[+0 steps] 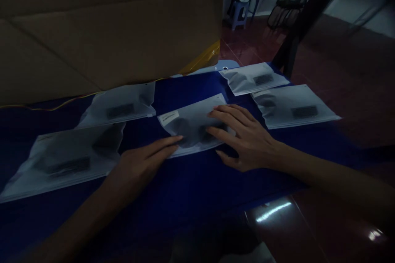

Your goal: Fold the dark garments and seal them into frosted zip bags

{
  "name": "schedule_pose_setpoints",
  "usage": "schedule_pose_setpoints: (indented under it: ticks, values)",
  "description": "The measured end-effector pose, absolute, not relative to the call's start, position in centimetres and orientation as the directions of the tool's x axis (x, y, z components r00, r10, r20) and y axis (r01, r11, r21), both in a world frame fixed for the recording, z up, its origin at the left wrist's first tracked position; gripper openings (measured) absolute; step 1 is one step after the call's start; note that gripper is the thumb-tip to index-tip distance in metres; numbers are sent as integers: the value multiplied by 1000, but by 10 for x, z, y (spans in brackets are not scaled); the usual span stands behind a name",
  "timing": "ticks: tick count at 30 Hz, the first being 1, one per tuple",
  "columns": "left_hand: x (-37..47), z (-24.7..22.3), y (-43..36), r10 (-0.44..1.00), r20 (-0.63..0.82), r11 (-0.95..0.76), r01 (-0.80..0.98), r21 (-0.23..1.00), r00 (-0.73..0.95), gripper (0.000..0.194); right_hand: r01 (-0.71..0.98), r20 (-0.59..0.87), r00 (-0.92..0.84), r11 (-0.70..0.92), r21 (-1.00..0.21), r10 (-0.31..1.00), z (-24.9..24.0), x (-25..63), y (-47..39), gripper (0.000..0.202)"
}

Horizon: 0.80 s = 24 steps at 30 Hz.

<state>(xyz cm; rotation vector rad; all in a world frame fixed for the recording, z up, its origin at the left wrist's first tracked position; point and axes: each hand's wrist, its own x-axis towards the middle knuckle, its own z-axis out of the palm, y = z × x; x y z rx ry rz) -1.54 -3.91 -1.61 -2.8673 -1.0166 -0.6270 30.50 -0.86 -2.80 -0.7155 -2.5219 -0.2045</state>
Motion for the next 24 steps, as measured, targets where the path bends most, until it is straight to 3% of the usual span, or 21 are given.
schedule_pose_setpoints:
  ticks: [3, 5, 7, 10, 13, 24]
  values:
    - [-7, -17, -45, 574, 377, -801, 594, 76, 727, 28, 532, 363, -771, 843, -83, 523, -31, 303, -10, 77]
    - [-3, -15, -46, 559, 404, -805, 590, 58, 724, 24, 555, 276, -775, 821, -134, 569, -32, 302, -11, 84]
    - [0, -12, -47, 572, 397, -803, 588, 93, 718, 29, 562, 238, -774, 810, -168, 587, -33, 299, -14, 85]
    - [5, -12, -46, 607, 270, -793, 595, 132, 748, 63, 521, 241, -798, 834, -185, 552, -34, 295, -18, 86]
    - [7, -19, -45, 610, 142, -792, 603, 94, 779, 88, 477, 243, -826, 860, -178, 509, -36, 291, -21, 88]
    - [3, -27, -44, 623, 104, -782, 612, 121, 775, 89, 480, 215, -829, 855, -197, 516, -37, 290, -20, 89]
